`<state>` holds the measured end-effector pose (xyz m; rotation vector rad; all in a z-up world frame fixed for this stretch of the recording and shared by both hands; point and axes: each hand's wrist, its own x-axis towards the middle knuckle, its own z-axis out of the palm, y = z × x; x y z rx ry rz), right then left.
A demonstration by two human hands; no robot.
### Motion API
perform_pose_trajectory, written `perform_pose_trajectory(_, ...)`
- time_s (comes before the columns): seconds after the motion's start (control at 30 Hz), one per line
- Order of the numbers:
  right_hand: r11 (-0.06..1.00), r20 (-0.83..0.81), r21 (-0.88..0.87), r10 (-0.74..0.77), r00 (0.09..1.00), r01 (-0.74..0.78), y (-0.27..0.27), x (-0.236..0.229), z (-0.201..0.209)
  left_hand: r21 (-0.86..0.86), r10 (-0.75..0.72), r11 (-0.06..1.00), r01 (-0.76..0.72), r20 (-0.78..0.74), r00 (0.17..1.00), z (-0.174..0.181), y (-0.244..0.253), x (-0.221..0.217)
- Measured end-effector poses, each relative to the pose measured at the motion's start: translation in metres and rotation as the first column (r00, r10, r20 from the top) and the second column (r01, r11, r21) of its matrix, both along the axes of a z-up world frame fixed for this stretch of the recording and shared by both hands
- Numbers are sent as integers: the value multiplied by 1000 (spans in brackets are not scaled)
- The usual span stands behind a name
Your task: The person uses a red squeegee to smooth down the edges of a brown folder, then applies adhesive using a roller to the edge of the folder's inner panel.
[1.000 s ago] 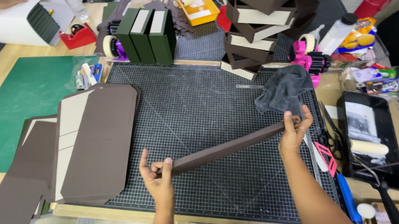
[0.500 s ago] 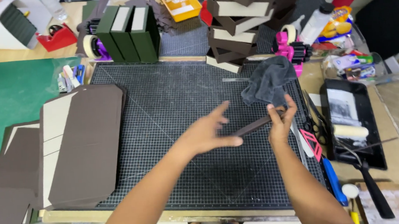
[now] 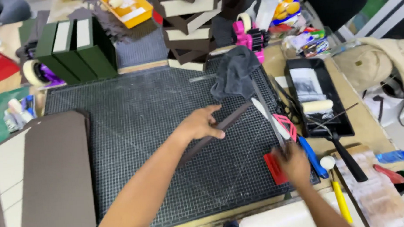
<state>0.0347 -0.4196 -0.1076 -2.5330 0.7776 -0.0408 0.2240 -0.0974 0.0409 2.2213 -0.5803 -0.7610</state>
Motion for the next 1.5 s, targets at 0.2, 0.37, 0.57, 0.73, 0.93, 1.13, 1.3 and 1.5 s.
perform_pose_trajectory(0.2,980,-61,-199,2,998,-14,1,-28,-77,-28,-30,999,30,-22,999,1,-1,3)
perform_pose_trajectory(0.37,997,-58,70,-24,998,28,37,-1,19,-44,-29,999,27,-61,998,5,4,4)
perform_pose_trajectory(0.57,953,541,9,251,803,-303,134,40,137,-87,-41,996,33,-86,995,3,3,2)
perform_pose_trajectory(0.73,883,551,-259,467,692,-391,112,81,102,-83,-25,996,18,-86,996,3,4,6)
perform_pose_trajectory(0.93,829,468,-537,449,761,-158,33,119,103,-92,-52,995,46,-64,997,-5,3,4)
perform_pose_trajectory(1.13,898,524,-297,438,730,-326,102,87,115,-71,-50,996,45,-64,997,-3,1,4)
perform_pose_trajectory(1.3,880,451,-430,404,796,-203,82,119,104,-90,-20,996,21,7,1000,0,14,-5)
perform_pose_trajectory(1.5,887,445,-437,356,822,-148,112,97,107,41,14,999,-12,-47,999,20,87,-53)
